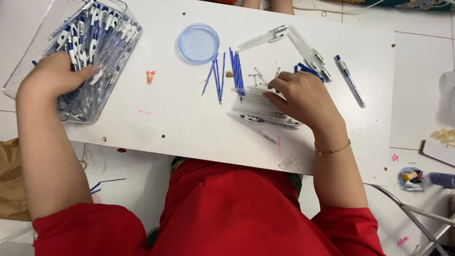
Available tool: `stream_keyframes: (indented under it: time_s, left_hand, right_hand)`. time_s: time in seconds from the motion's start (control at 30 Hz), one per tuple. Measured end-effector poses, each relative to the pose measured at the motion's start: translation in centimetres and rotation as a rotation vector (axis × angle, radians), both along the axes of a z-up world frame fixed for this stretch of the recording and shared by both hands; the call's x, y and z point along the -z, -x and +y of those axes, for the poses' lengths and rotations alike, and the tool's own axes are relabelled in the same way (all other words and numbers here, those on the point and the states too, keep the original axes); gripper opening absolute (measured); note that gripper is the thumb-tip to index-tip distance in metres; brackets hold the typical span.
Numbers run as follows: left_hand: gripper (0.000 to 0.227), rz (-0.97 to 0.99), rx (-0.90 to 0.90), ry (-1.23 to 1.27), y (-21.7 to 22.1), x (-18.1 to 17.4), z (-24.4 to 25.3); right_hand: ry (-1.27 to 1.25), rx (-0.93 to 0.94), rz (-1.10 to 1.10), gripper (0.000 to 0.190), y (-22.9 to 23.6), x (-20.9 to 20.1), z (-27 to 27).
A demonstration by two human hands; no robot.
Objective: A person is sitting on the floor assembling pens by inserting blue ink refills into clear plastic barrels and placing them on a white board.
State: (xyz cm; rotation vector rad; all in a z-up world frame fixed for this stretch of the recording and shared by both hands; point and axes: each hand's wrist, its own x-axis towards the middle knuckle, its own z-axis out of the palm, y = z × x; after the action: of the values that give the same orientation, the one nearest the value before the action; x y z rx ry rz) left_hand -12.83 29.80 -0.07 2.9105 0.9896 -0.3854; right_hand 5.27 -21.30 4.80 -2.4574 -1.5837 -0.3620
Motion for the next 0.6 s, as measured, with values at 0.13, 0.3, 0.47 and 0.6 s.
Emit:
stream_keyframes:
  time_s: [0.13,0.3,0.47,0.6]
  left_hand:
    - [0.041,-0.195,-0.017,0.11,0.7,1.1,0.7]
    - [0.029,-0.227,0.0,0.154,1.1,1.0,0.0]
    - [0.037,-0.235,0.041,0.091,1.3,0.9,-0.1]
    - [0.031,-0.309,0.074,0.09,1.4,0.3,-0.5]
  right_hand:
    - [0.003,0.001,0.023,0.012,-0.1,0.0,0.0]
    - [-0.06,-0.052,0.07,0.02,1.3,-0.4,0.9]
    - [0.112,-0.27,0.061,0.084,4.3,0.7,3.1]
    - [0.146,-0.213,0.097,0.096,2.8,2.0,2.5]
